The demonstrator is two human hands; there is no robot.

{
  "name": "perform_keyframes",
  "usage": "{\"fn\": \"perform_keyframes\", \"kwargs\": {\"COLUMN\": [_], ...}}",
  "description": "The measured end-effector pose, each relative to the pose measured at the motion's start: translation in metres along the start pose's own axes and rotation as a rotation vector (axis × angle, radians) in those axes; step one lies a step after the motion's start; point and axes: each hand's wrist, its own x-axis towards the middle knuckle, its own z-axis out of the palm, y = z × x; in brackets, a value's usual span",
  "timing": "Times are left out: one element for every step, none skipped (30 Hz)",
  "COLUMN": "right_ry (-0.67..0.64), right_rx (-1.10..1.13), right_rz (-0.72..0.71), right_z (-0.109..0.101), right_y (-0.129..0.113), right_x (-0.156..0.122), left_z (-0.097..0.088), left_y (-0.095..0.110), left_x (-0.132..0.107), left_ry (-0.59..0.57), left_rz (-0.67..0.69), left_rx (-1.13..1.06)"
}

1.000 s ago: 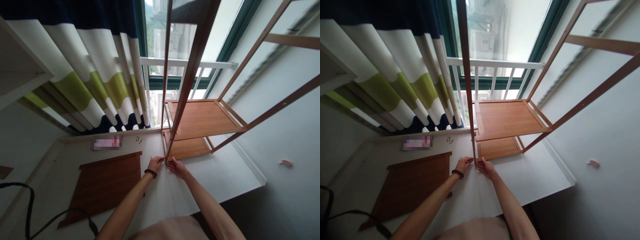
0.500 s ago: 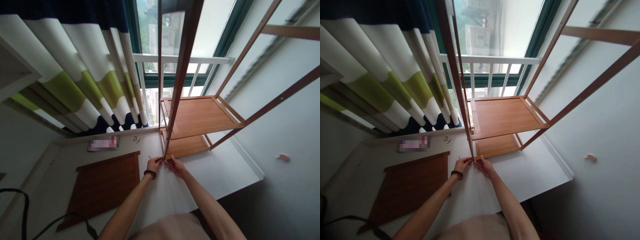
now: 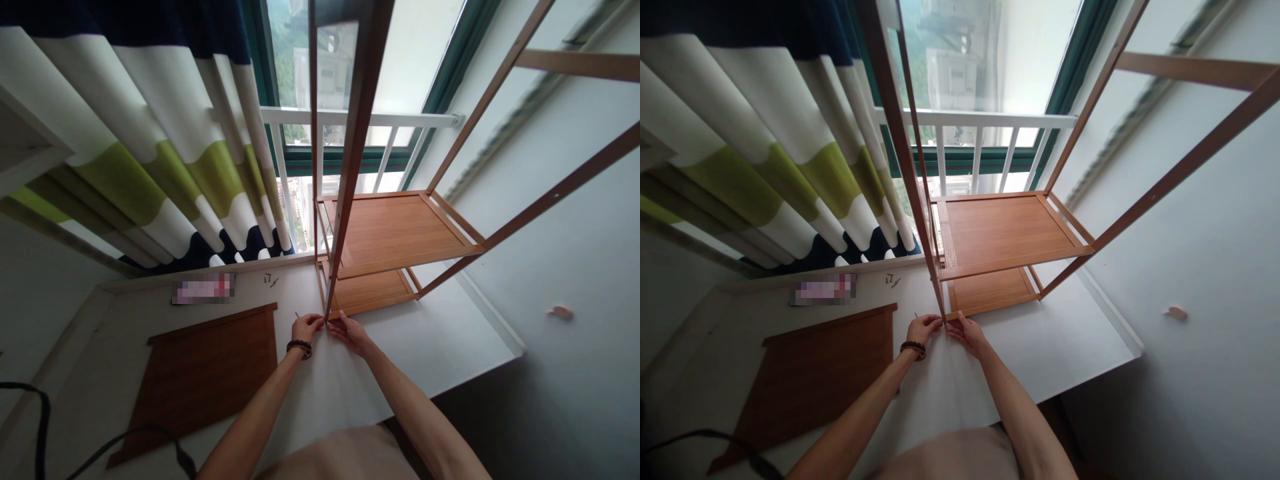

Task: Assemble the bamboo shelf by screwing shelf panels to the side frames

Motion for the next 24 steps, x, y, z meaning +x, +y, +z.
{"fn": "perform_keyframes", "kwargs": {"right_ry": [-0.003,-0.005,-0.007,-0.008,-0.009,-0.009,-0.009,-0.007,-0.002,0.004,0.011,0.017,0.021,0.022,0.02,0.018,0.017,0.016,0.018,0.02,0.023,0.025,0.027,0.031], "right_rx": [0.0,0.0,0.0,-0.002,-0.003,-0.005,-0.007,-0.01,-0.013,-0.016,-0.02,-0.024,-0.029,-0.033,-0.037,-0.042,-0.047,-0.051,-0.056,-0.061,-0.066,-0.072,-0.08,-0.09], "right_rz": [-0.001,-0.002,-0.003,-0.004,-0.005,-0.006,-0.007,-0.008,-0.01,-0.012,-0.015,-0.018,-0.022,-0.025,-0.028,-0.03,-0.033,-0.035,-0.038,-0.041,-0.045,-0.049,-0.053,-0.056], "right_z": [0.0,0.0,0.001,0.001,0.002,0.002,0.003,0.003,0.004,0.004,0.004,0.004,0.004,0.003,0.003,0.003,0.003,0.003,0.003,0.003,0.003,0.004,0.004,0.005], "right_y": [0.0,0.0,0.0,-0.001,-0.001,-0.001,-0.001,-0.001,-0.001,-0.001,0.0,0.0,0.0,0.001,0.001,0.001,0.001,0.001,0.001,0.002,0.002,0.002,0.002,0.002], "right_x": [0.0,0.0,-0.001,-0.001,-0.001,-0.001,-0.002,-0.002,-0.002,-0.001,-0.001,-0.001,-0.001,-0.001,-0.001,-0.001,-0.002,-0.002,-0.002,-0.003,-0.003,-0.004,-0.004,-0.005], "left_z": [0.0,0.001,0.001,0.002,0.003,0.004,0.004,0.005,0.005,0.005,0.005,0.004,0.004,0.003,0.002,0.002,0.001,0.001,0.001,0.001,0.001,0.002,0.003,0.003], "left_y": [-0.001,-0.003,-0.004,-0.006,-0.007,-0.008,-0.009,-0.01,-0.01,-0.009,-0.008,-0.007,-0.006,-0.005,-0.004,-0.003,-0.004,-0.004,-0.005,-0.006,-0.008,-0.009,-0.01,-0.011], "left_x": [-0.001,-0.001,-0.002,-0.003,-0.004,-0.005,-0.006,-0.007,-0.008,-0.009,-0.009,-0.01,-0.011,-0.011,-0.012,-0.012,-0.013,-0.014,-0.014,-0.014,-0.015,-0.016,-0.016,-0.017], "left_ry": [0.006,0.012,0.017,0.023,0.03,0.038,0.046,0.051,0.054,0.052,0.046,0.035,0.024,0.011,0.0,-0.008,-0.012,-0.013,-0.012,-0.01,-0.008,-0.007,-0.008,-0.011], "left_rz": [-0.004,-0.006,-0.007,-0.006,-0.005,-0.004,-0.002,-0.001,0.001,0.004,0.007,0.011,0.014,0.016,0.016,0.015,0.013,0.011,0.008,0.006,0.005,0.005,0.008,0.012], "left_rx": [0.003,0.006,0.01,0.015,0.022,0.029,0.035,0.04,0.042,0.041,0.038,0.033,0.027,0.02,0.013,0.006,0.0,-0.005,-0.01,-0.015,-0.019,-0.022,-0.024,-0.025]}}
